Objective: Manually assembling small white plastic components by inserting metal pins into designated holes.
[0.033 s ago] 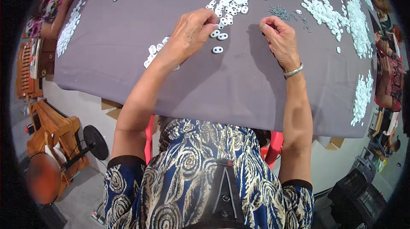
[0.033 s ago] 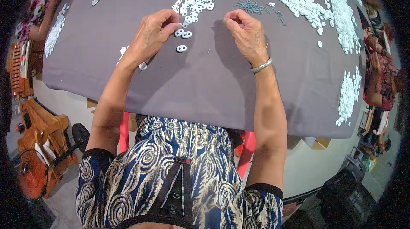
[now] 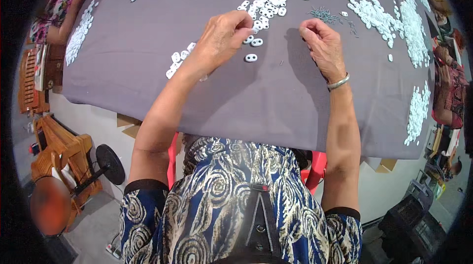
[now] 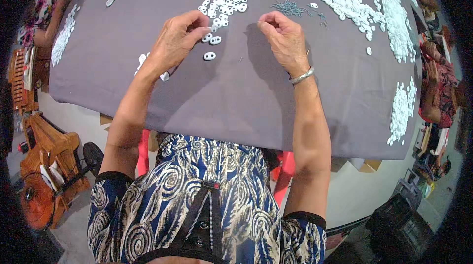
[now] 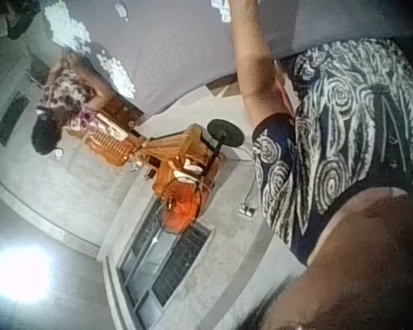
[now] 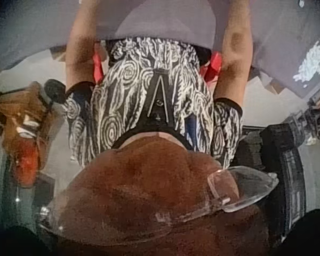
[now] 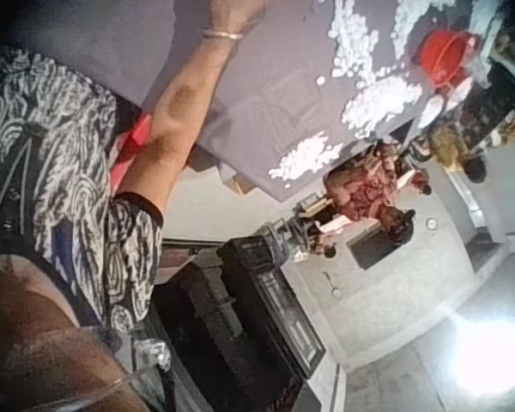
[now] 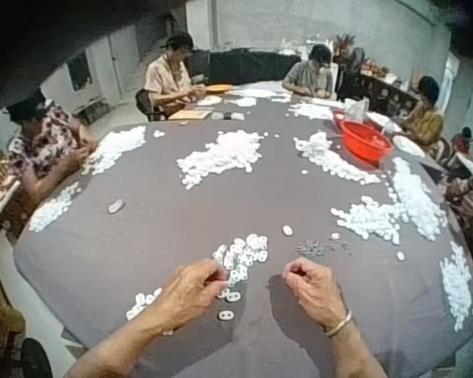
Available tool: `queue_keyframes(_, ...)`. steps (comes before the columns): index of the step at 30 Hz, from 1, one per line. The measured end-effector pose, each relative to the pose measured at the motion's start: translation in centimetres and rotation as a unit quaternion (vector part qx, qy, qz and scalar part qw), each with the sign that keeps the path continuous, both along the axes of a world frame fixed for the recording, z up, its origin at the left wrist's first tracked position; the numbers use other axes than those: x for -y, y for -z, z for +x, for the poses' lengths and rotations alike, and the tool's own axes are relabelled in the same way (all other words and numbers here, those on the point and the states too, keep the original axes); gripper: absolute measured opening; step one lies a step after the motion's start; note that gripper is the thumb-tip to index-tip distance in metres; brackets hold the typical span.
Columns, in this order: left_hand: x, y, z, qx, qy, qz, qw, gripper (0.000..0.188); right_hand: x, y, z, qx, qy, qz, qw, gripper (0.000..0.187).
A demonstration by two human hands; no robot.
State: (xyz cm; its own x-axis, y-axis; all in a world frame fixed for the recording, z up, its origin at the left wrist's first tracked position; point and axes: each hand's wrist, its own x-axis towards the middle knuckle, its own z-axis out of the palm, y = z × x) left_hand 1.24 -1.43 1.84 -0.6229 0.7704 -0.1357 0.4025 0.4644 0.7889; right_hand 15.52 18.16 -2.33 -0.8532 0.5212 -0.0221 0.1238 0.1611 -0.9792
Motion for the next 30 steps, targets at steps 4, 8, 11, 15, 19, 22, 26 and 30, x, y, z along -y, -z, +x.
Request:
queue_keyframes(4,-0.8,0.4,0.9,0.096,-0.012,0.110,0.989,0.013,0.2,-0.3,-0.1,0.008,-0.007,-0.015,1.000,0.010)
queue_keyframes(8,-1.9,0.8,1.9,0.117,0.009,0.152,0.981,0.015,0.2,-0.1,0.1,-0.009,-0.006,0.000,1.000,0.010)
queue_keyframes(11,-2.7,0.8,3.0,0.245,-0.034,0.198,0.949,0.014,0.9,-0.3,-0.1,-0.059,-0.020,0.013,0.998,0.009)
queue_keyframes(15,-3.2,1.6,3.5,0.342,-0.098,0.254,0.899,0.015,2.1,-0.9,-0.1,-0.085,-0.054,0.012,0.995,0.008)
queue_keyframes(19,-3.2,2.0,4.0,0.353,-0.125,0.261,0.890,0.015,2.2,-0.7,-0.2,-0.090,-0.058,0.010,0.994,0.009)
queue_keyframes(22,-3.4,2.7,4.5,0.293,-0.130,0.283,0.904,0.013,2.4,-0.8,-0.1,-0.079,-0.053,0.008,0.995,0.009)
queue_keyframes(26,-3.4,2.9,4.8,0.271,-0.119,0.278,0.914,0.015,2.8,-1.2,-0.2,-0.065,-0.053,-0.025,0.996,0.010)
queue_keyframes(30,-3.3,2.2,5.0,0.286,-0.110,0.248,0.919,0.014,2.8,-1.4,-0.1,-0.041,-0.052,-0.067,0.996,0.012)
